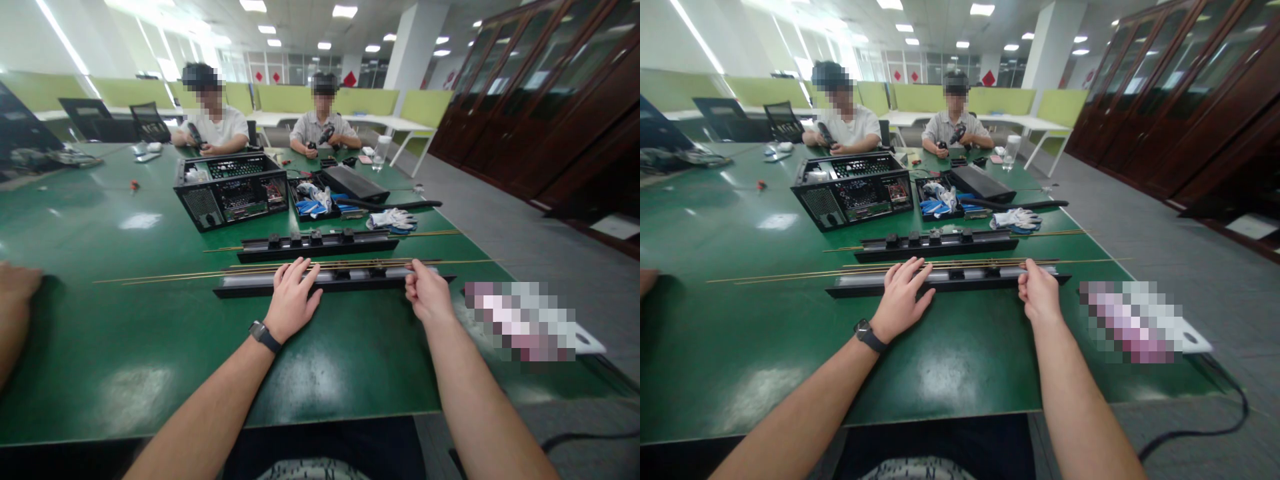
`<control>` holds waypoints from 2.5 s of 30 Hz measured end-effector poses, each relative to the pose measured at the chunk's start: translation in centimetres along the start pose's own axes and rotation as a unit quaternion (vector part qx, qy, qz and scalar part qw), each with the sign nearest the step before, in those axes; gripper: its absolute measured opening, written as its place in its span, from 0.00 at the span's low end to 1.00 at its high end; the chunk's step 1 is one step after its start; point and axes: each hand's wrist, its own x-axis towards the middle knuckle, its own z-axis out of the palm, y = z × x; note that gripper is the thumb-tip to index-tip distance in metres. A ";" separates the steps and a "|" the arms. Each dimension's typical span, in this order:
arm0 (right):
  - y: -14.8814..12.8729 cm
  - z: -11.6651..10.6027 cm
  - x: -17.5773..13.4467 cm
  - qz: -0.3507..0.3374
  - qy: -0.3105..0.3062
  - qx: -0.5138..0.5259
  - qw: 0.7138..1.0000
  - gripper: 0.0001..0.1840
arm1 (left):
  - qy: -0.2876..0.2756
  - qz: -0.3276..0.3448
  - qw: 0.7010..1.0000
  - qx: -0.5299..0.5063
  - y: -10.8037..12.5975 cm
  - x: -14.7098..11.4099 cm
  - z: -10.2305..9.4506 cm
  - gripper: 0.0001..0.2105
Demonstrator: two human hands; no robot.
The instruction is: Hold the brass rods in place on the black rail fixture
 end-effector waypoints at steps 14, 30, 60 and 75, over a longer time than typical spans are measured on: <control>-0.2 -0.2 0.1 -0.016 0.031 0.014 0.999 0.14 | -0.002 -0.004 1.000 -0.002 0.0 0.0 0.1 0.25; -0.1 0.0 -0.2 -0.007 -0.018 0.004 1.000 0.15 | -0.007 -0.004 1.000 -0.002 0.1 0.0 0.0 0.24; -0.5 0.0 -0.1 -0.010 0.030 0.013 0.999 0.13 | -0.006 -0.003 1.000 0.000 0.1 0.1 -0.1 0.24; -0.1 -0.2 0.2 -0.011 0.022 0.004 1.000 0.15 | -0.010 -0.003 1.000 0.001 0.1 0.0 -0.2 0.24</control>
